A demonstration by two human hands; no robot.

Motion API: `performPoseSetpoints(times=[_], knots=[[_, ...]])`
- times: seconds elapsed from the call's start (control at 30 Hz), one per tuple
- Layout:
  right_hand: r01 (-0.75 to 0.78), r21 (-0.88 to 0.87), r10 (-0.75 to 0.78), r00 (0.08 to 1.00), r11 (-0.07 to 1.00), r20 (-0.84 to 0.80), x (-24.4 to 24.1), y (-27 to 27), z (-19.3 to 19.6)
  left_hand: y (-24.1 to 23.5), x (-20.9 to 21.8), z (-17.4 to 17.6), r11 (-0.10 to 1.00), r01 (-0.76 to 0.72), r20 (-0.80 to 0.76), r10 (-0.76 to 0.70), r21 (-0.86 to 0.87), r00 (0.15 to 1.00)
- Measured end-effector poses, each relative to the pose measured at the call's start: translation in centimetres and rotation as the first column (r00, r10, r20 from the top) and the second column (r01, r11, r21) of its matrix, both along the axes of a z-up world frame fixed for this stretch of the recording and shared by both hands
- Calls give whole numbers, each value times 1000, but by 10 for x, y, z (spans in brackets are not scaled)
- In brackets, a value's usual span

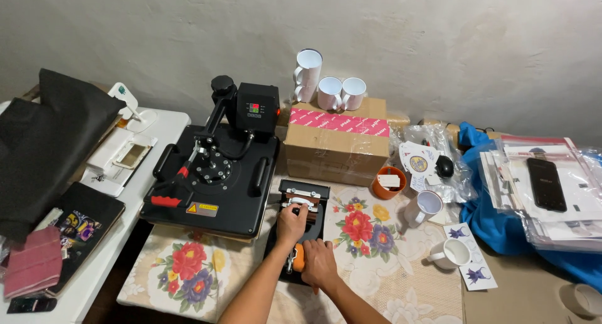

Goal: Preparing ceramic mugs with printed designs and using a heat press machine to transfer the artwork.

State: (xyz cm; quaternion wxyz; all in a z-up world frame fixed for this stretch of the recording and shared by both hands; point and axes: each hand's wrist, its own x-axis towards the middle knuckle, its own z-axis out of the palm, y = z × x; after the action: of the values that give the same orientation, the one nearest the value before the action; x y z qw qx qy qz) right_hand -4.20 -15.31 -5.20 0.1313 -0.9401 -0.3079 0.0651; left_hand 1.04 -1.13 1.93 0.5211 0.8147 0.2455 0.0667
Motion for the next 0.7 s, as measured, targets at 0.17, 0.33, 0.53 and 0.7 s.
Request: performPoseSetpoints(times=[0.17, 0.33, 0.53, 0.7], knots=[[6, -65, -12, 995, 998, -96, -1, 2, 21, 0, 1, -2, 1000, 2, 14, -2, 9, 1000], [16, -29, -18, 998, 999, -53, -2, 1, 8, 1, 0, -4, 1000, 6, 27, -6, 1, 1000], [22, 1, -22, 999, 1000, -43, -1, 2, 7, 2, 3, -9, 1000, 10, 55, -11, 10, 998], [20, -19, -21, 1000, 1000, -6, -1, 2, -2, 1, -1, -3, 1000, 2, 23, -2, 14, 1000]])
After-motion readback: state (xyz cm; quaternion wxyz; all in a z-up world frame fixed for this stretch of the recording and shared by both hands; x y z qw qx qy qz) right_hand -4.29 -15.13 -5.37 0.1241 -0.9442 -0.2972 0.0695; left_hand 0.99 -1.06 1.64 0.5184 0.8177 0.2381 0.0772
